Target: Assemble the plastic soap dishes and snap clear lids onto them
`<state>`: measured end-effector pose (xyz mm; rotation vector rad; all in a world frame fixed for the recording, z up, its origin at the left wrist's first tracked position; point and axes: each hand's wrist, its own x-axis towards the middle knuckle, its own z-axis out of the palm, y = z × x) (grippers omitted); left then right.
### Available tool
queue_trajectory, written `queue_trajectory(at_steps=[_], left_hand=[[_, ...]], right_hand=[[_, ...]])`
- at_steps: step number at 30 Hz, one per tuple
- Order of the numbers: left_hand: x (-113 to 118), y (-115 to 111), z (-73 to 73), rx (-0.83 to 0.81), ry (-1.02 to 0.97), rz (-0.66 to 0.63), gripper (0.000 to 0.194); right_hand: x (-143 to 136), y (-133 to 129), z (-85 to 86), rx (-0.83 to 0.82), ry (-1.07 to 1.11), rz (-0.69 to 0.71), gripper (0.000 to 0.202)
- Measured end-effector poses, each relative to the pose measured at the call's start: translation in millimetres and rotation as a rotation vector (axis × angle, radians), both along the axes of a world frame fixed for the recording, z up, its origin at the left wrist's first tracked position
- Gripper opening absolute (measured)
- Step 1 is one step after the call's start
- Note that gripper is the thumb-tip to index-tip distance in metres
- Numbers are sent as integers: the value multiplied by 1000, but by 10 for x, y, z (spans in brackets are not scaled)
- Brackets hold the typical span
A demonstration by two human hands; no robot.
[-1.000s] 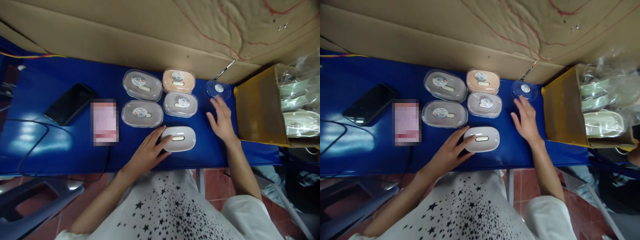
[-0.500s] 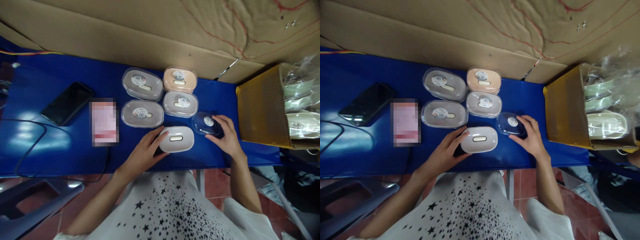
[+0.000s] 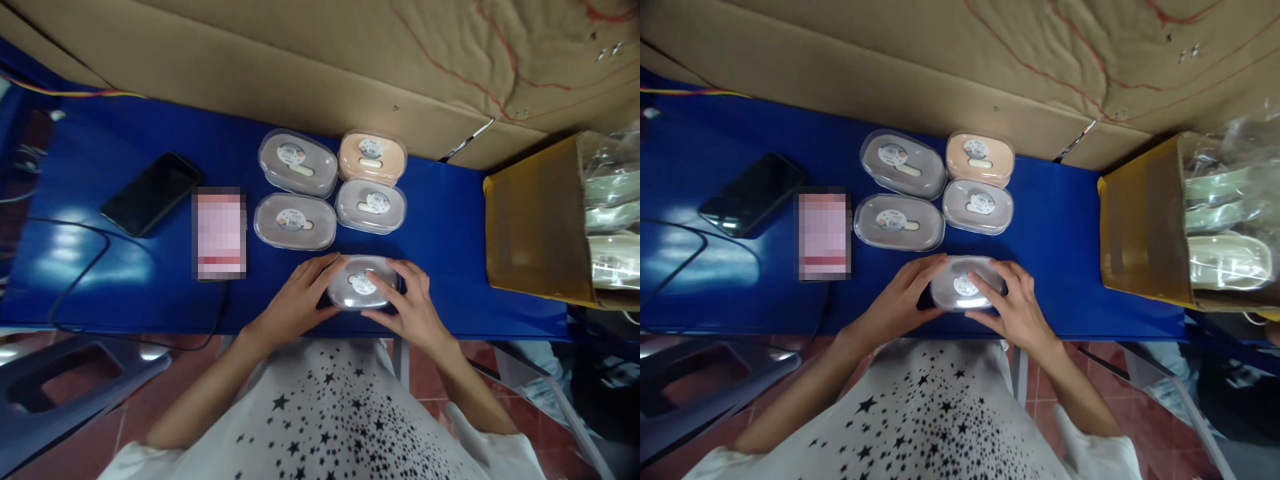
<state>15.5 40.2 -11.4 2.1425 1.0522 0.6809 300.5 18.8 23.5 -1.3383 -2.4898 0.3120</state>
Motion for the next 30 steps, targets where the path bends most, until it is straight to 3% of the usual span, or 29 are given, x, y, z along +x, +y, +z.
queue_trajectory(at_steps=[3, 11, 15, 19, 23, 30], left_hand=[[-10, -11, -3, -13, -7, -1, 103], [-19, -28, 18, -16, 54, -45, 91], [6, -17, 46, 25, 84, -79, 86], [77, -12, 88, -2, 54, -90, 90], [122, -8, 88, -21, 21, -49, 82], [78, 78, 43, -47, 12, -80, 88]], right_hand=[[-21, 12, -5, -4, -2, 20, 77], [76, -37, -298, 30, 163, 22, 85], [157, -66, -214, -39, 136, -27, 82], [184, -26, -138, -91, 106, 12, 85], [205, 13, -174, -89, 116, 35, 84], [244, 133, -243, -97, 170, 96, 84]])
